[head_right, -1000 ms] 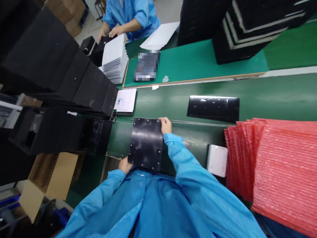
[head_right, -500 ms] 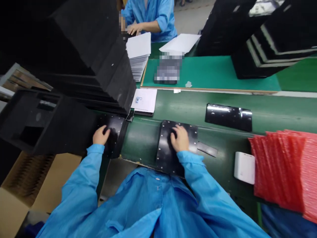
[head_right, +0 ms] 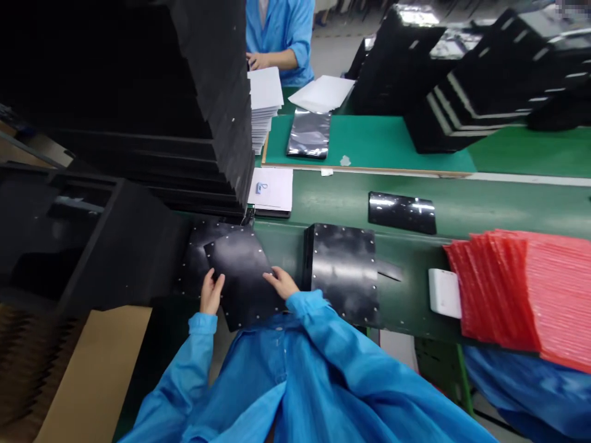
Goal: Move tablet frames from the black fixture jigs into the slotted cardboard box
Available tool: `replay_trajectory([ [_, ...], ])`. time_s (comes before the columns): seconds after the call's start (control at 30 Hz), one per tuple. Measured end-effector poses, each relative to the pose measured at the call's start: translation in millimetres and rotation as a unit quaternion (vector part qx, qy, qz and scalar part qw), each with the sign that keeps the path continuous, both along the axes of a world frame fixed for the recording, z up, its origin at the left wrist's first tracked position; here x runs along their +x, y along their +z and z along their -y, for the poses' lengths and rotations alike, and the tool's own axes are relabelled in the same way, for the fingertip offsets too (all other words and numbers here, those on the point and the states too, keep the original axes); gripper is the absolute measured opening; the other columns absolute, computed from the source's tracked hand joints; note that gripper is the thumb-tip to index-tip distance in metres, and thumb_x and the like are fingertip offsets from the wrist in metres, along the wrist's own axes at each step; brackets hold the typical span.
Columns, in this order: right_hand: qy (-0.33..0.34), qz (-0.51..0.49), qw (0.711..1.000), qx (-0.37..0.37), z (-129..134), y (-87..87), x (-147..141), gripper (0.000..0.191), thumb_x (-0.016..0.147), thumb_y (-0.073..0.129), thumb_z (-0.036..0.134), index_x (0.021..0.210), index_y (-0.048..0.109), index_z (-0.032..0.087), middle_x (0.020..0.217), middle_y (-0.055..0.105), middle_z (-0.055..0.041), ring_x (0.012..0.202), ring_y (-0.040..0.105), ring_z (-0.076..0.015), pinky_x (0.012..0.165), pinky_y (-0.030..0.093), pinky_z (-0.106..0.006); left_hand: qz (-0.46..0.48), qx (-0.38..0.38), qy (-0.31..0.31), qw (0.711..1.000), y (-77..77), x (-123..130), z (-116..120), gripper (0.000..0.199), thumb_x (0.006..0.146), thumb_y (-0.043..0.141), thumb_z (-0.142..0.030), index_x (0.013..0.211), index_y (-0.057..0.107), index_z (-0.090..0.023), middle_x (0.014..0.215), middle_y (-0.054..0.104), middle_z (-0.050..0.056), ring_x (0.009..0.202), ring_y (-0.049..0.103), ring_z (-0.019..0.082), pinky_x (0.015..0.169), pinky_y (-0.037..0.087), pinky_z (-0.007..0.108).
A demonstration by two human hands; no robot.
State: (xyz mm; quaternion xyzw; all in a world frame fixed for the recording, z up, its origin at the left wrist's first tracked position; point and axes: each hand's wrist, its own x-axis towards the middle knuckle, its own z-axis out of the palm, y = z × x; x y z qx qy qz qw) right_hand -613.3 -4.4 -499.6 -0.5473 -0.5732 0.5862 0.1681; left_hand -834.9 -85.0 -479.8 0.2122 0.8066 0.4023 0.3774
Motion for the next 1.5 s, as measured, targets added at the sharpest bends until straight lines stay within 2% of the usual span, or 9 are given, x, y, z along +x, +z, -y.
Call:
replay_trajectory([
  [0.27, -0.201, 0.016, 0.979, 0.006, 20, 31.2, 176, 0.057, 0.067, 0.059, 0.071, 0.09, 0.063, 0.019, 0.089, 0.07, -0.0082, 0.086, 0.065, -0.0274, 0.081, 0.053, -0.04, 0.195, 0.035, -0.153, 0.968, 11.8, 148, -78, 0.054, 0.077, 0.067, -0.043, 0.122, 0.056, -0.015, 0.094, 0.067, 0.009, 0.093, 0.065, 0.02, 0.084, 0.05, 0.031],
  [0.37, -0.262, -0.007, 0.963, 0.063, 22, 35.5, 222, 0.058, 0.069, 0.06, 0.067, 0.102, 0.064, 0.019, 0.102, 0.069, -0.0096, 0.096, 0.064, -0.0274, 0.087, 0.051, -0.042, 0.155, 0.02, -0.19, 0.969, 14.6, 182, -101, 0.048, 0.081, 0.062, -0.042, 0.121, 0.056, -0.015, 0.096, 0.068, 0.01, 0.093, 0.066, 0.021, 0.083, 0.051, 0.034],
  [0.47, -0.308, 0.033, 0.935, 0.173, 12, 36.9, 273, 0.058, 0.078, 0.055, 0.061, 0.121, 0.058, 0.02, 0.121, 0.062, -0.0111, 0.112, 0.058, -0.0267, 0.094, 0.048, -0.043, -0.017, 0.059, -0.232, 0.971, 21.1, 207, -106, 0.044, 0.081, 0.061, -0.041, 0.117, 0.058, -0.016, 0.105, 0.066, 0.012, 0.104, 0.062, 0.025, 0.092, 0.049, 0.041],
  [0.63, -0.204, 0.206, 0.924, 0.247, -32, -3.5, 340, 0.068, 0.081, 0.054, 0.056, 0.136, 0.046, 0.016, 0.141, 0.046, -0.017, 0.132, 0.038, -0.034, 0.105, 0.035, -0.053, -0.301, 0.137, -0.431, 0.839, 45.4, 272, -84, 0.047, 0.084, 0.056, -0.04, 0.125, 0.055, -0.018, 0.131, 0.055, 0.014, 0.125, 0.049, 0.026, 0.109, 0.036, 0.044],
  [0.73, -0.102, 0.287, 0.925, 0.226, -50, -39.2, 348, 0.058, 0.082, 0.054, 0.049, 0.126, 0.053, 0.012, 0.142, 0.043, -0.0202, 0.134, 0.031, -0.0399, 0.107, 0.026, -0.057, -0.36, 0.057, -0.513, 0.777, 48.4, 321, -71, 0.058, 0.083, 0.058, -0.044, 0.134, 0.049, -0.017, 0.145, 0.043, 0.015, 0.136, 0.036, 0.031, 0.113, 0.029, 0.053],
  [0.83, -0.068, 0.289, 0.93, 0.216, -48, -47.2, 344, 0.05, 0.085, 0.05, 0.043, 0.12, 0.054, 0.008, 0.126, 0.054, -0.023, 0.117, 0.048, -0.0359, 0.098, 0.036, -0.049, -0.399, -0.027, -0.518, 0.756, 39.9, 351, -64, 0.07, 0.081, 0.061, -0.048, 0.141, 0.043, -0.017, 0.153, 0.029, 0.018, 0.142, 0.021, 0.039, 0.112, 0.015, 0.065],
  [1.17, 0.213, 0.334, 0.877, 0.27, -49, 48.8, 306, 0.028, 0.076, 0.053, 0.011, 0.104, 0.059, 0.013, 0.094, 0.062, -0.016, 0.09, 0.056, -0.0275, 0.077, 0.034, -0.036, -0.367, -0.065, -0.497, 0.783, 34.2, 371, -66, 0.104, 0.057, 0.078, -0.055, 0.144, 0.038, -0.013, 0.155, 0.019, 0.024, 0.143, 0.003, 0.047, 0.11, 0.001, 0.068],
  [1.33, 0.273, 0.177, 0.927, 0.184, -74, 23.4, 320, 0.037, 0.072, 0.056, 0.014, 0.108, 0.062, 0.016, 0.095, 0.067, -0.01, 0.087, 0.061, -0.0248, 0.075, 0.042, -0.032, -0.316, -0.101, -0.425, 0.843, 58.7, 391, -74, 0.098, 0.057, 0.072, -0.02, 0.147, 0.031, -0.017, 0.158, 0.009, 0.02, 0.143, -0.003, 0.045, 0.111, 0.0, 0.066],
  [1.5, 0.059, 0.209, 0.939, 0.268, -48, -7.1, 333, 0.054, 0.083, 0.055, 0.036, 0.13, 0.052, 0.012, 0.137, 0.048, -0.0188, 0.119, 0.049, -0.035, 0.097, 0.041, -0.047, -0.159, 0.03, -0.348, 0.923, 115.0, 330, -74, 0.095, 0.059, 0.059, -0.013, 0.148, 0.027, -0.021, 0.157, 0.023, 0.01, 0.145, 0.018, 0.033, 0.117, 0.019, 0.049],
])
